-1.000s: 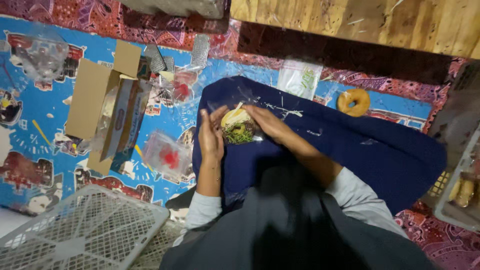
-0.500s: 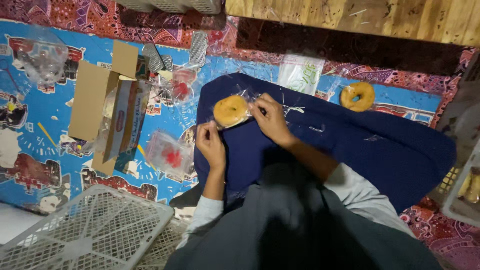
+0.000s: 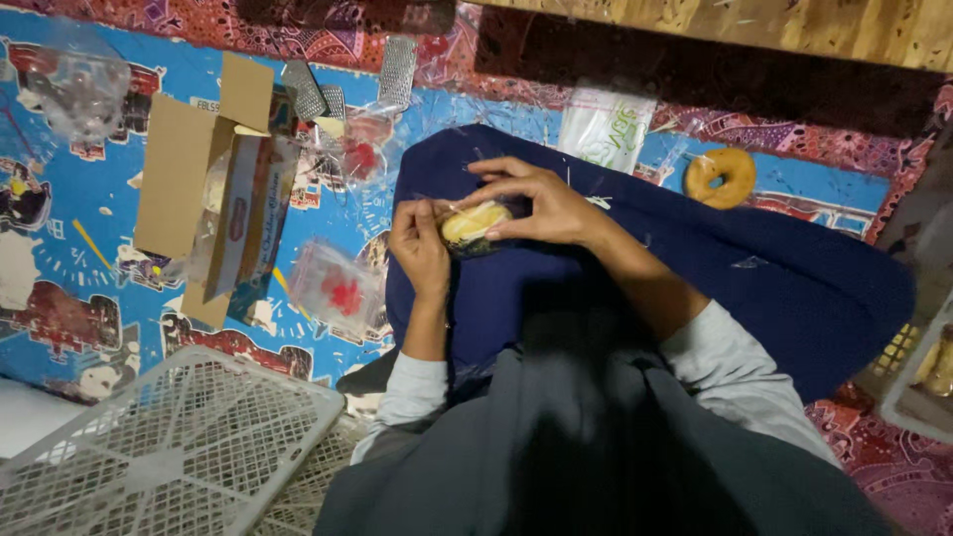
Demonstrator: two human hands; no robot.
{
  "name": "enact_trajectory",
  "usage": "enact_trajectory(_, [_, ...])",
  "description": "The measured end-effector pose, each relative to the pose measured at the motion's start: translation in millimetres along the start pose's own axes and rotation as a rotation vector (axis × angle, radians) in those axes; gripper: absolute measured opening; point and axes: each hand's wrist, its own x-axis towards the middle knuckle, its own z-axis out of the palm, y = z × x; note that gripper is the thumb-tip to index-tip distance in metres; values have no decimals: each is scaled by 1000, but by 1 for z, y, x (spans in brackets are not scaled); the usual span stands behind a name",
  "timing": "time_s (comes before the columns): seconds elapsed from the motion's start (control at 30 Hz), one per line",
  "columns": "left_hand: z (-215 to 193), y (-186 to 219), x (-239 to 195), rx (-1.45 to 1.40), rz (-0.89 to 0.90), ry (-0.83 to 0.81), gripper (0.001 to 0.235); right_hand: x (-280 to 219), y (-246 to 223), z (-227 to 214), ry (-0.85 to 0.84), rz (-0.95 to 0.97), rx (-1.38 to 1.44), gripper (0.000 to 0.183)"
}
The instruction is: The person sits on the floor and repeatedly picks up donuts from a wooden board, places them into clear plastic bags, and sets the packaged donuts into a white crate. The person handles both plain and chocolate-frosted donuts.
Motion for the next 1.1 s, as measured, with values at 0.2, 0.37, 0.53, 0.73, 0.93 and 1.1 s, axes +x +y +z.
enact_trajectory(0.2, [5,-4,3,-94,33,-26,27,2,5,1,-29,37,-76,34])
enact_trajectory(0.37, [5,-1,0,-104,39,-26,27,-10,1,2,11,56,1,38])
enact_trajectory(0.53, [7,-2,-4,-150,12,25,27,-14,-3,-3,27,50,63,22])
enact_trajectory(0.73, [9,9,29,-98,133,101,23,-1,-20,-7,377,30,-218,12])
enact_trajectory(0.93, [-23,7,2,233,-39,108,20,0,6,28,570,48,-360,24])
enact_trajectory(1.1, [-17,-1,-39,447,209,-23,17,-36,80,66,540,318,-284,25])
